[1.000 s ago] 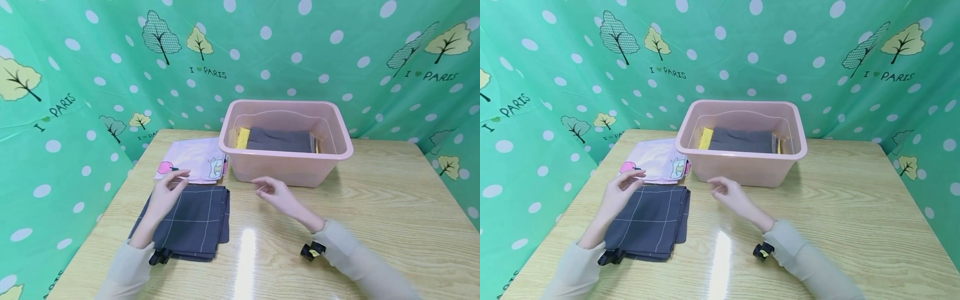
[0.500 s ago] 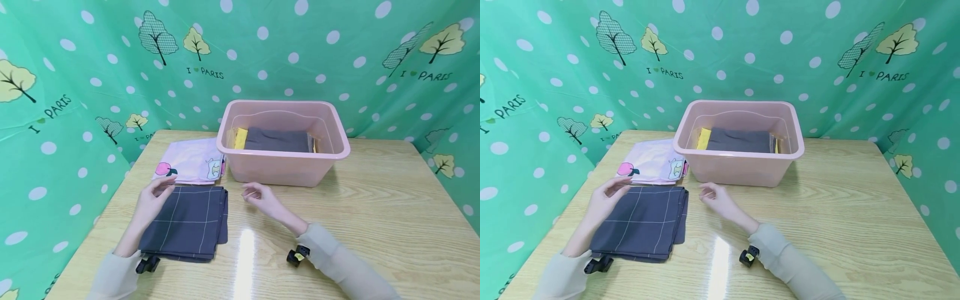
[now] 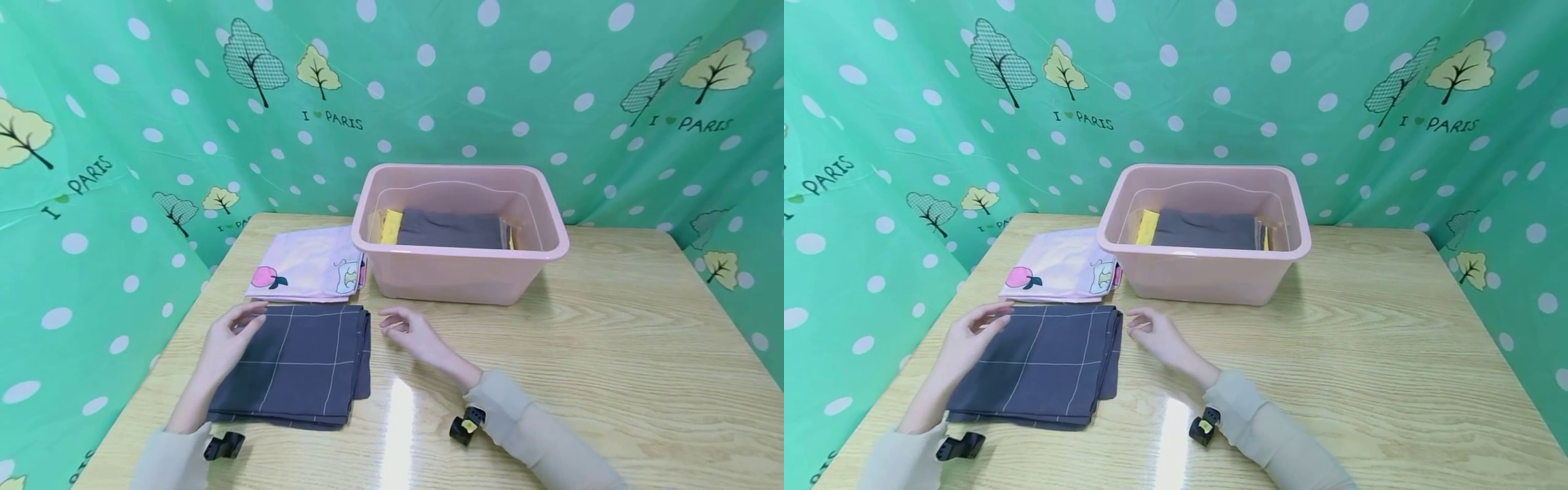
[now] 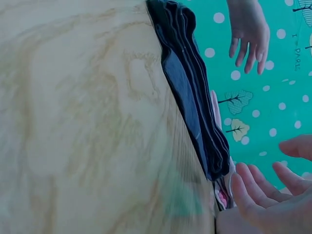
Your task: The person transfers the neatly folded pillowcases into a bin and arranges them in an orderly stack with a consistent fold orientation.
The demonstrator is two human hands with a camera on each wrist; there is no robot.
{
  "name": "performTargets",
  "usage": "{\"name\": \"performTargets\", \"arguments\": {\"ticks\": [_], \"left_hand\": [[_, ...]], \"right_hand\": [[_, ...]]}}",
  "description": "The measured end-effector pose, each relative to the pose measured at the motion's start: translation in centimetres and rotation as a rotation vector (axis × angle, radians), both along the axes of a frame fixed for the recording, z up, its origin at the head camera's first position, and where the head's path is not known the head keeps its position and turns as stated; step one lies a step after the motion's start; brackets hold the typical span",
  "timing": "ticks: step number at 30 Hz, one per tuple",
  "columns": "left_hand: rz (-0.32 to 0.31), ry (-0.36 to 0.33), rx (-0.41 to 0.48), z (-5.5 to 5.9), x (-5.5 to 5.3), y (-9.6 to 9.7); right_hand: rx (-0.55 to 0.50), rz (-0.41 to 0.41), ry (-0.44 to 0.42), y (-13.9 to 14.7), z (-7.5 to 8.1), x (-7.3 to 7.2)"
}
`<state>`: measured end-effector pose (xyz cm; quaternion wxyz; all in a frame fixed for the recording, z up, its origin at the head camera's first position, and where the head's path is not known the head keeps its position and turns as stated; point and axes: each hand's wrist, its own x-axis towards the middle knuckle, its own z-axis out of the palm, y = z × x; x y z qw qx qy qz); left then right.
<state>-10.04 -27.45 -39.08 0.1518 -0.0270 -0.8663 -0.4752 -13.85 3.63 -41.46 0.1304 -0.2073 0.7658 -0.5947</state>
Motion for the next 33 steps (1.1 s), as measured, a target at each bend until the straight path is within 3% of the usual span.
{"name": "performTargets", "arguments": {"ticks": [5, 8, 15, 23, 28, 31, 33], "left_hand": [[0.003, 0.000, -0.022, -2.3, -0.5, -2.2], [0.042, -0.035, -0.120, -2.5, -0.3, -2.6], [0.069, -0.062, -0.155, -1.3, 0.9, -2.3], [0.112, -0.143, -0.193, -0.9, 1.4, -2.6], [0.091, -0.159, -0.208, -0.8, 1.6, -2.9], [0.098, -0.183, -0.234, -0.9, 1.8, -3.2], [0.093, -0.204, -0.240, -1.0, 1.9, -3.4]], "right_hand": [[-0.010, -0.003, -0.056, -0.8, -0.5, 0.3], [-0.013, -0.007, -0.090, -1.2, -0.8, 0.5], [-0.032, -0.044, -0.123, -2.0, -1.0, 1.0], [-0.063, -0.065, -0.162, -2.8, -1.5, 1.3], [-0.037, -0.050, -0.187, -3.2, -1.9, 1.5], [-0.030, -0.034, -0.188, -3.3, -1.6, 1.8], [-0.051, -0.027, -0.206, -3.3, -0.6, 2.4]]}}
